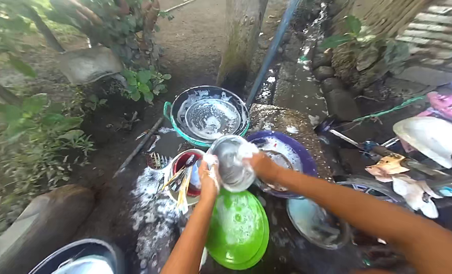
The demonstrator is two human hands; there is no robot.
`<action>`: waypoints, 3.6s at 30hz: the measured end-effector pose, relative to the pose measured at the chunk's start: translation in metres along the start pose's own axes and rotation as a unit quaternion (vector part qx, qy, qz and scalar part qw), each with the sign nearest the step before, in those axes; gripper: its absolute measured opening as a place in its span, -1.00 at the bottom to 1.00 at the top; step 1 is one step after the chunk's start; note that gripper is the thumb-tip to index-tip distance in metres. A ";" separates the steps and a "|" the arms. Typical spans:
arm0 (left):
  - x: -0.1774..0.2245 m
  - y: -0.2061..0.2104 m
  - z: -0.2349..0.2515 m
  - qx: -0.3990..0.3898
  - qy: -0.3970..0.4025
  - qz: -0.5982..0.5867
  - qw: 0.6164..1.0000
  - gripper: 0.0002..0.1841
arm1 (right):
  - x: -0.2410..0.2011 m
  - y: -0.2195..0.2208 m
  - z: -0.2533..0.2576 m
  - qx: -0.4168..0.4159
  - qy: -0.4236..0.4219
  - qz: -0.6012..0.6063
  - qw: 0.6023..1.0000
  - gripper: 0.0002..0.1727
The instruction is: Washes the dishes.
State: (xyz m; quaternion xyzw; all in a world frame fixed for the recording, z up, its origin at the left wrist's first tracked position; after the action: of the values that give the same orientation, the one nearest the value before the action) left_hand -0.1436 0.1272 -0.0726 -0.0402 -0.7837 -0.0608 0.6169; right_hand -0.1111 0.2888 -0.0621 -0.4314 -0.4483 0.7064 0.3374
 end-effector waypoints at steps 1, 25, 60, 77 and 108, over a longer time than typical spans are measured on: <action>0.000 0.004 -0.005 0.006 0.006 -0.008 1.000 -0.63 | 0.003 -0.006 0.016 0.024 0.008 -0.007 1.000 -0.69; 0.026 -0.029 -0.029 -0.032 -0.099 -0.138 0.985 -0.56 | -0.085 -0.028 0.019 0.247 -0.020 0.208 0.946 -0.51; 0.058 0.072 0.088 -0.095 0.237 0.530 0.808 -0.75 | 0.056 -0.044 -0.087 -0.201 0.345 0.043 0.916 -0.49; -0.029 0.179 0.008 -0.179 0.044 0.319 0.930 -0.65 | 0.086 -0.004 -0.255 -0.223 0.490 0.120 0.834 -0.45; 0.015 0.043 0.015 -0.061 0.061 -0.077 0.993 -0.60 | -0.021 -0.008 -0.033 0.079 0.122 0.150 0.978 -0.67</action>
State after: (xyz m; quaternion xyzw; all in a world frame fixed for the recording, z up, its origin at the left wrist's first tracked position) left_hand -0.1560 0.1717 -0.0596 -0.0133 -0.7399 -0.1582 0.6537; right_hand -0.0718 0.2848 -0.0552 -0.5487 -0.2769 0.7241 0.3130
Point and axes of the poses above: each hand's wrist, its own z-axis towards the middle knuckle, its own y-axis out of the palm, x = y × z, the point moved 8 cm from there along z, towards the middle knuckle, and after that the axes turned 9 degrees about -y, right-handed, at the moved point
